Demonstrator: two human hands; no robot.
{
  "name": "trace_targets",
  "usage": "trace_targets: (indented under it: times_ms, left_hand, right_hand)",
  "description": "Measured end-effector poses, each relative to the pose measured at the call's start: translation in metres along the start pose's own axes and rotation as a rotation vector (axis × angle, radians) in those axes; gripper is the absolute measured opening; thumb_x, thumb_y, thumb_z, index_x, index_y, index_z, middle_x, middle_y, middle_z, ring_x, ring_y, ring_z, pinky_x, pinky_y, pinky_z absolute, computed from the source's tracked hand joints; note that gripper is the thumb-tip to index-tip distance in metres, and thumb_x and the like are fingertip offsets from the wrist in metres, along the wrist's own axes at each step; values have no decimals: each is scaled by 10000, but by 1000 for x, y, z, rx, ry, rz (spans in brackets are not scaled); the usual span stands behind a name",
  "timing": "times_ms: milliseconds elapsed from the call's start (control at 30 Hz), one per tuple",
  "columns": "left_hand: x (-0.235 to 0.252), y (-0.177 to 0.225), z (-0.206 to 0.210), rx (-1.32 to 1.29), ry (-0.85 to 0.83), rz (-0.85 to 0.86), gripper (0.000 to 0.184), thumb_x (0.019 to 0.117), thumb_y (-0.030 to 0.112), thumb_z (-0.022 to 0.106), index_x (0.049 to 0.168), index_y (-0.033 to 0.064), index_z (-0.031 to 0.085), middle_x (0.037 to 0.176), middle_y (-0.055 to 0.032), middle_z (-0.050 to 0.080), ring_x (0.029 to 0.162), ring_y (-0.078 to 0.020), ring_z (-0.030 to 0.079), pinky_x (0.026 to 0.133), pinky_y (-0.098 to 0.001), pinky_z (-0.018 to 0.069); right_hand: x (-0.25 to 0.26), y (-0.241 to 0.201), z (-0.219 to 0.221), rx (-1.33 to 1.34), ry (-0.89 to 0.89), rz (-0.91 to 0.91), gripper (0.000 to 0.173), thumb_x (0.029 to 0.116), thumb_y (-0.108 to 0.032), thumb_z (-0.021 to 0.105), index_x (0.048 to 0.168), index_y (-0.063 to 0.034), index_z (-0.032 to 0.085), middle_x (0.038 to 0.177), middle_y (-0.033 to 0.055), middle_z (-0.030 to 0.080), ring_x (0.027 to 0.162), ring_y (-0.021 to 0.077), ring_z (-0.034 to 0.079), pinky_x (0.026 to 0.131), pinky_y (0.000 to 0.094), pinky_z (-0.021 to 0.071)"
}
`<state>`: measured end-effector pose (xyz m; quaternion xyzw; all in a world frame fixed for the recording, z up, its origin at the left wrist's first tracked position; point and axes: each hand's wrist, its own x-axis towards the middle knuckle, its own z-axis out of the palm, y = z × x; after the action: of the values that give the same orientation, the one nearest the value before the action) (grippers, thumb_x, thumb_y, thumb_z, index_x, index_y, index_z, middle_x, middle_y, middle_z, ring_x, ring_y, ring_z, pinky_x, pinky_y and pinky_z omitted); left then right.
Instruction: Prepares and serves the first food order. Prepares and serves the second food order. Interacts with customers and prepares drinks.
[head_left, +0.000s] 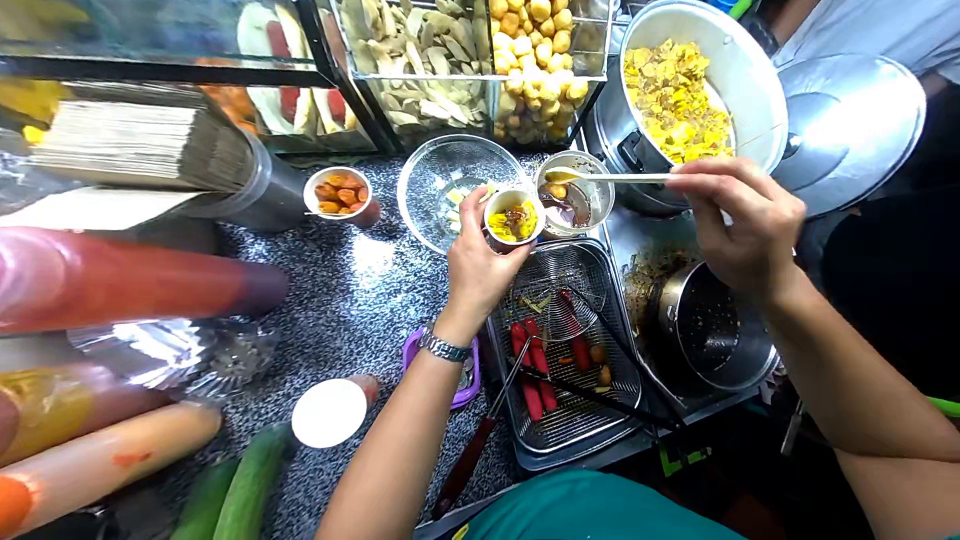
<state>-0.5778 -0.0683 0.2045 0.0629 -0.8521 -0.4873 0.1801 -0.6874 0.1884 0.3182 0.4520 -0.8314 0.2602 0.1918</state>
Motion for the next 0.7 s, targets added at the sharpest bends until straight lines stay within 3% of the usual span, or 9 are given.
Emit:
trace_targets:
  times_ms: [100,200,333,433,500,600,700]
  left_hand:
    - [6,-8,2,-2,15,-42,908,778,124,863,1511,57,330,1308,-172,652,1170,-319,657,953,-505,545]
    - [13,-11,3,-13,51,-90,912,756,167,881,1494,25,364,1293,-169,668,1176,-294,664,988,-489,533]
    - [9,-10,-1,4,26,-71,904,783,135,862,1512,63,331,1316,-151,658,1188,-298,656,965,-490,546]
    - [8,-12,-1,10,26,-66,901,788,140,860,1514,68,331,1316,-151,658,1183,-307,659,955,-503,550]
    - [8,-14,0,13,30,-68,908,787,149,863,1516,65,330,1316,-156,656,1182,-311,657,958,-507,547]
    - [9,-15,2,13,26,-73,912,784,150,869,1514,64,328,1311,-163,655,1171,-316,660,953,-504,549]
    - [7,-8,2,13,12,-60,933,763,102,885,1513,74,332,1309,-169,654,1154,-336,665,926,-512,558]
  right_hand:
    - [-4,24,33,36,-185,66,231,978,52,528,1049,29,747,1111,192,725,1034,283,716,898,395,584]
    - [-10,34,62,82,-336,8,240,946,90,527,1041,36,740,1119,199,723,1001,315,731,845,433,606]
    - [-12,37,72,149,-387,-35,249,942,96,530,1033,20,750,1099,183,729,972,297,735,831,405,607]
    - [-11,37,59,195,-304,31,249,956,72,534,1031,8,764,1095,162,734,1026,245,720,917,357,583]
    - [-12,40,48,252,-210,170,220,977,32,551,1041,18,761,1105,158,734,1049,193,711,957,321,566]
    - [-17,48,41,492,-99,619,187,991,6,567,1089,41,722,1106,104,718,957,97,726,906,263,609]
    - [-24,61,44,742,20,1013,175,987,56,556,1100,62,689,1021,90,738,868,117,741,861,286,620]
